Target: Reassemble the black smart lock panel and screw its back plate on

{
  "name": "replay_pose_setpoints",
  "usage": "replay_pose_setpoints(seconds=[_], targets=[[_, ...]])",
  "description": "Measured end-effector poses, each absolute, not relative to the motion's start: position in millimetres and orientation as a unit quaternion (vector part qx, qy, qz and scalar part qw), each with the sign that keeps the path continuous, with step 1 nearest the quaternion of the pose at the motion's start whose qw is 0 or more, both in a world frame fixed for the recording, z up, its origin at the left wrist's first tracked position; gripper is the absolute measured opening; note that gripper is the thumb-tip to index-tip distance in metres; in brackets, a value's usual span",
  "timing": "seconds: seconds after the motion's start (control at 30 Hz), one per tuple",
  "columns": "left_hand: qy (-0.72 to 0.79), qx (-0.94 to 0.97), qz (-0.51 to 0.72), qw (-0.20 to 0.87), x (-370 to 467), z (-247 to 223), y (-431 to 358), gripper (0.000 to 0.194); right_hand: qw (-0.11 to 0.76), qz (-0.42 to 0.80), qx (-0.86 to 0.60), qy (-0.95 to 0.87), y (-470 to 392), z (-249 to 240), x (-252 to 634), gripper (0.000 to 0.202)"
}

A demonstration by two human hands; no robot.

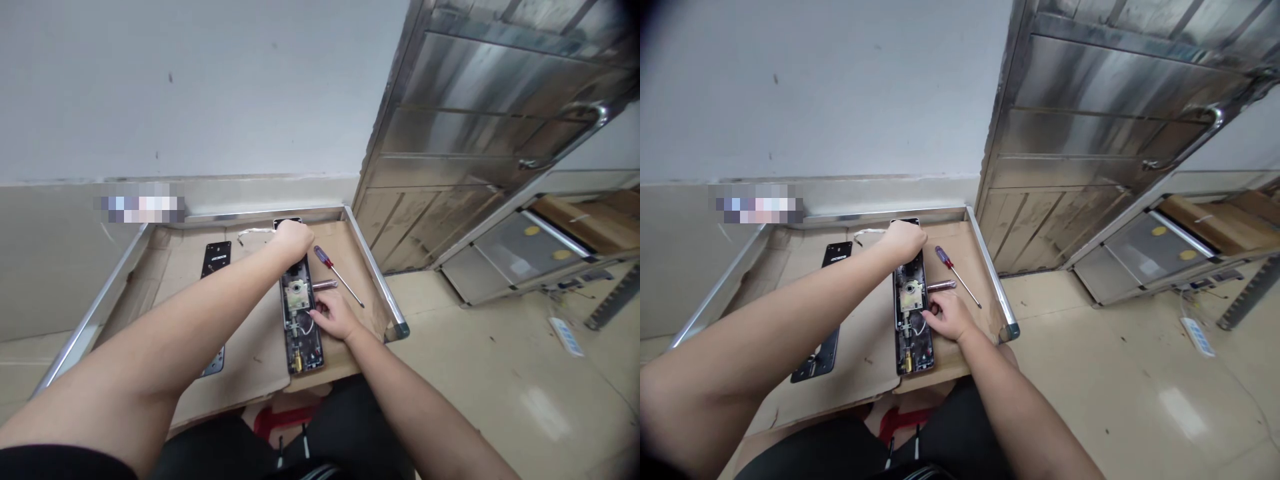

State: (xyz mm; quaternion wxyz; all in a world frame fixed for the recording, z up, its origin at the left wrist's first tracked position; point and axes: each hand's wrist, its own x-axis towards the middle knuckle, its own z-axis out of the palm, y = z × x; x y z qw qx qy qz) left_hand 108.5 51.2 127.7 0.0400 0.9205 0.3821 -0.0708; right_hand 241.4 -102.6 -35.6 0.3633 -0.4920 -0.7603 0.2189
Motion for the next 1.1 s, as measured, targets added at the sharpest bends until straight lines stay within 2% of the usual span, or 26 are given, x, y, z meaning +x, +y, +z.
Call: replay_pose_setpoints(seconds=[0.17, 0.43, 0.53, 0.6, 0.7, 0.8, 0.93, 1.0, 1.1], targets=[[0.423, 0.903, -0.069, -0.014, 100, 124, 53, 0.021, 0.360, 0.221, -0.493, -0.760, -103, -35, 242, 0.018], [0.446, 0.895, -0.011, -0.018, 85, 112, 54, 0.026, 0.352, 0.225, -0.500, -0.758, -103, -34, 242, 0.018], [0.452, 0.888, 0.076, -0.029, 69, 108, 40, 0.032, 0.351, 0.227, -0.501, -0.757, -103, -34, 242, 0.019], [0.464, 0.853, 0.238, -0.021, 56, 97, 23, 0.041, 0.352, 0.230, -0.500, -0.757, -103, -33, 242, 0.018], [0.506, 0.718, 0.476, 0.047, 41, 63, -16, 0.042, 0.356, 0.234, -0.498, -0.755, -104, -31, 241, 0.017], [0.547, 0.572, 0.581, 0.190, 35, 15, -56, 0.051, 0.362, 0.239, -0.498, -0.751, -104, -31, 241, 0.015], [0.474, 0.487, 0.549, 0.487, 32, -30, -83, 0.059, 0.366, 0.248, -0.498, -0.745, -105, -32, 241, 0.015], [0.413, 0.480, 0.515, 0.578, 29, -36, -84, 0.068, 0.368, 0.253, -0.498, -0.743, -105, -32, 242, 0.016], [0.352, 0.459, 0.484, 0.657, 22, -34, -77, 0.077, 0.374, 0.264, -0.499, -0.736, -105, -34, 243, 0.016]])
